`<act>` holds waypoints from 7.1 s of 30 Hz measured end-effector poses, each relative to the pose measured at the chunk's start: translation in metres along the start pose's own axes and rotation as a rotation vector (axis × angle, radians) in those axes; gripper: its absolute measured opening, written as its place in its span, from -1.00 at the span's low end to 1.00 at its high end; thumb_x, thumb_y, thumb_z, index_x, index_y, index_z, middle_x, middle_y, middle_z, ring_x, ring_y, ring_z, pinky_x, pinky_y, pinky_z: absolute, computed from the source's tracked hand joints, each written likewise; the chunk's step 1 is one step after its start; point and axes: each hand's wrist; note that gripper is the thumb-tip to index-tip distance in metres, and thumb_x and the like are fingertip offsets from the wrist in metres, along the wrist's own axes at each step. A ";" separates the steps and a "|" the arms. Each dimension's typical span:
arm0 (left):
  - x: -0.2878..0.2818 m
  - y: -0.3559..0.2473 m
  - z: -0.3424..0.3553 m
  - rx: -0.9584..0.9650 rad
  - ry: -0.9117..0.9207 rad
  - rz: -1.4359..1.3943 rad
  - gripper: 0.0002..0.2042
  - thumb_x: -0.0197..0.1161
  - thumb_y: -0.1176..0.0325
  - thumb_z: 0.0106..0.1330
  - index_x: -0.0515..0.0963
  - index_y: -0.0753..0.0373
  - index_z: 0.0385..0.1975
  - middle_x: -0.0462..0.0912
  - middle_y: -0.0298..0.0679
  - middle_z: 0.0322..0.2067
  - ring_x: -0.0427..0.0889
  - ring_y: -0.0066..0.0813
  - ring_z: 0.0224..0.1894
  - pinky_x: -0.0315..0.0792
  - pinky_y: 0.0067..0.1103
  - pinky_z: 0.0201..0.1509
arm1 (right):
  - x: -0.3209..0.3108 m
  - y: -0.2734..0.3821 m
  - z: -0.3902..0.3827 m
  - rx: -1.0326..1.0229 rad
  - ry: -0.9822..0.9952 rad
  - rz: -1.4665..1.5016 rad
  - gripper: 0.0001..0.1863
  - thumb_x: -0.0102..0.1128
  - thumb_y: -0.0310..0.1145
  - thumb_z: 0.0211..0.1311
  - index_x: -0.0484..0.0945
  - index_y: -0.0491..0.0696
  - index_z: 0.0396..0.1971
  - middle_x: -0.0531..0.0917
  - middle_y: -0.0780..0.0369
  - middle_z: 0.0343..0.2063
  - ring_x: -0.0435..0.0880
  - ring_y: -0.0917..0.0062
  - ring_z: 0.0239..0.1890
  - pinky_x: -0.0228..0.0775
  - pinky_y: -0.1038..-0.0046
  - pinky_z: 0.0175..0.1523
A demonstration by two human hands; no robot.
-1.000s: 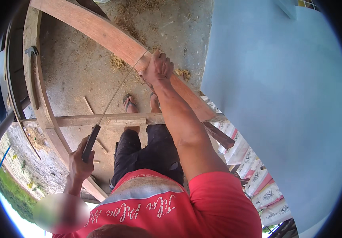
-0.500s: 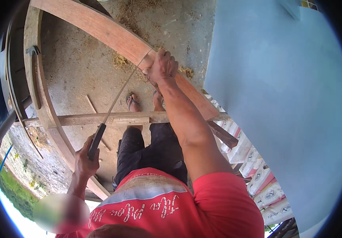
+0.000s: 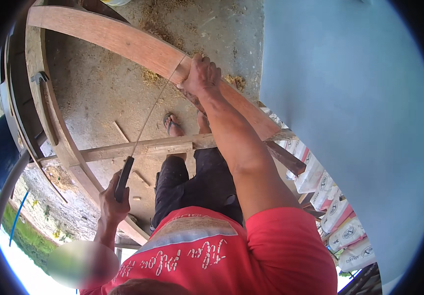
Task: The person marks a wooden board using a square and pencil, cuts the board with a handsaw, and then nails wooden pieces together to form a shelf structure inside a room.
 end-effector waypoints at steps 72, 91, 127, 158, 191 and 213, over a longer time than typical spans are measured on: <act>0.050 0.008 0.091 -0.072 -0.028 -0.035 -0.50 0.23 0.49 0.19 0.43 0.27 0.19 0.67 0.11 -0.35 0.75 -0.14 -0.31 0.55 -0.43 -0.24 | 0.004 0.006 0.007 -0.029 0.063 0.005 -0.07 0.64 0.10 -0.47 0.45 -0.15 -0.06 0.63 0.01 -0.10 0.67 0.19 -0.03 0.53 0.23 0.05; 0.000 0.021 -0.011 -0.290 0.113 0.103 -0.49 0.21 0.53 0.19 0.41 0.34 0.21 0.72 0.06 -0.27 0.77 -0.14 -0.29 0.62 -0.41 -0.30 | 0.005 -0.009 0.012 -0.048 0.090 0.067 -0.08 0.64 0.10 -0.47 0.44 -0.14 -0.08 0.65 -0.01 -0.17 0.68 0.11 -0.08 0.55 0.18 0.01; 0.060 -0.010 0.194 0.047 -0.146 0.049 -0.55 0.24 0.46 0.19 0.47 0.27 0.13 0.61 0.23 -0.38 0.68 0.13 -0.28 0.51 -0.28 -0.25 | 0.004 0.043 0.000 -0.107 -0.029 0.091 -0.12 0.64 0.14 -0.48 0.46 -0.12 -0.15 0.64 0.05 -0.21 0.70 0.20 -0.16 0.56 0.23 -0.06; 0.065 0.000 0.176 0.032 -0.125 0.132 -0.57 0.26 0.39 0.19 0.50 0.24 0.10 0.59 0.05 -0.59 0.65 0.01 -0.52 0.47 -0.26 -0.41 | -0.012 0.026 0.014 -0.105 0.194 0.132 -0.20 0.58 -0.08 -0.29 0.46 -0.13 0.01 0.66 0.05 -0.10 0.66 0.20 0.01 0.50 0.23 0.11; 0.056 -0.004 0.104 -0.067 -0.038 0.129 -0.54 0.22 0.51 0.16 0.48 0.31 0.13 0.67 0.08 -0.43 0.73 -0.06 -0.41 0.55 -0.34 -0.33 | 0.009 -0.011 0.024 -0.040 0.225 0.098 -0.09 0.62 -0.01 -0.41 0.43 -0.14 0.02 0.66 0.00 -0.11 0.67 0.14 -0.01 0.55 0.20 0.05; 0.058 0.056 0.078 -0.048 -0.101 0.045 -0.54 0.20 0.53 0.19 0.49 0.27 0.16 0.59 -0.07 -0.58 0.58 -0.54 -0.60 0.45 -0.55 -0.49 | 0.000 0.010 0.033 -0.104 0.328 0.109 -0.10 0.67 0.06 -0.53 0.51 -0.11 -0.08 0.69 0.07 -0.15 0.68 0.18 -0.06 0.53 0.24 0.05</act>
Point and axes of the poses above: each hand's wrist, its own z-axis towards the middle knuckle, its own x-axis out of the palm, y = z × x
